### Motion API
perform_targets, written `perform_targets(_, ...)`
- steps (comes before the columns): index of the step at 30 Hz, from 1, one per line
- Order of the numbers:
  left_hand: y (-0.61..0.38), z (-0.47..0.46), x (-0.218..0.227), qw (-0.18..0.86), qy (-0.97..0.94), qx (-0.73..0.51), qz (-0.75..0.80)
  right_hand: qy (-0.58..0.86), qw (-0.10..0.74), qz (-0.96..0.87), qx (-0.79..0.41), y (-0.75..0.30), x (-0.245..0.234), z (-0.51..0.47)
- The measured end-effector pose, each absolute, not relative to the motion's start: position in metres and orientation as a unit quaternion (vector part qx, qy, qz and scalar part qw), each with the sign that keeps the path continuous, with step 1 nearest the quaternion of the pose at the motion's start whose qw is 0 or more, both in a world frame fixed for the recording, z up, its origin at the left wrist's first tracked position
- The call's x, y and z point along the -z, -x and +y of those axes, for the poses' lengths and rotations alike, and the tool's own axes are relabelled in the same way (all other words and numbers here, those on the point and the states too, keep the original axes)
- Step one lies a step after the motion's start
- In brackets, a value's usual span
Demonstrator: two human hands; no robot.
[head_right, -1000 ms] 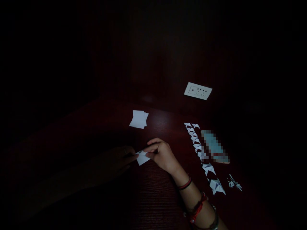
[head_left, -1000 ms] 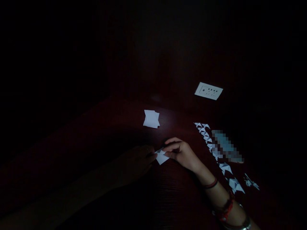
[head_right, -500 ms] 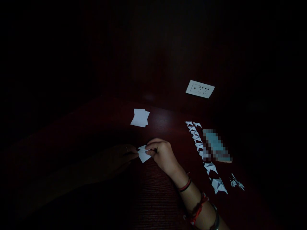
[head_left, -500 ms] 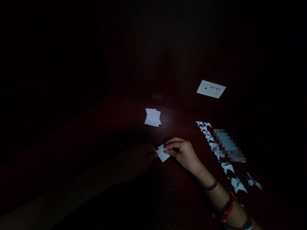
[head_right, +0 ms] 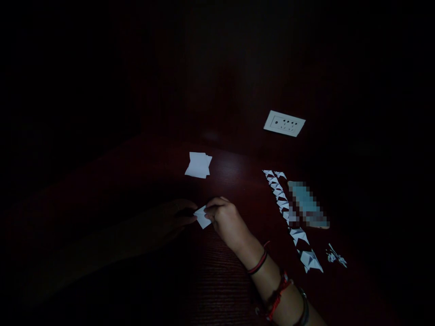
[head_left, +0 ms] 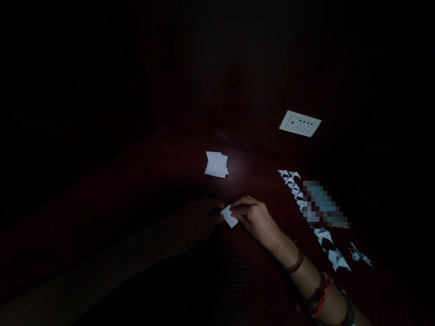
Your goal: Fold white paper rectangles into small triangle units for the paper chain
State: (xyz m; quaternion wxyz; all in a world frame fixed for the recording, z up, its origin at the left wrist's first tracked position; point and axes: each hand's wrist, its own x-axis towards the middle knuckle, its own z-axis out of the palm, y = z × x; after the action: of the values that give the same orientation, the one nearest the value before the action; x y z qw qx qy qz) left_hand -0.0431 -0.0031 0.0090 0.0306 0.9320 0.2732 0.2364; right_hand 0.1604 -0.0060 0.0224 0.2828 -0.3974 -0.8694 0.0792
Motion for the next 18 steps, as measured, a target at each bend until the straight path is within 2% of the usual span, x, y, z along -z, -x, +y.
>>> perform_targets(9, 0.043, -0.006, -0.018, 0.000, -0.944, -0.200, 0.262, 0.374, 0.241, -0.890, -0.097, -0.166, -0.027, -0.005)
perform_targets(18, 0.043, -0.001, -0.002, -0.018, -0.950, -0.143, 0.277, 0.358, 0.214, -0.899, -0.135, -0.177, -0.036, -0.003)
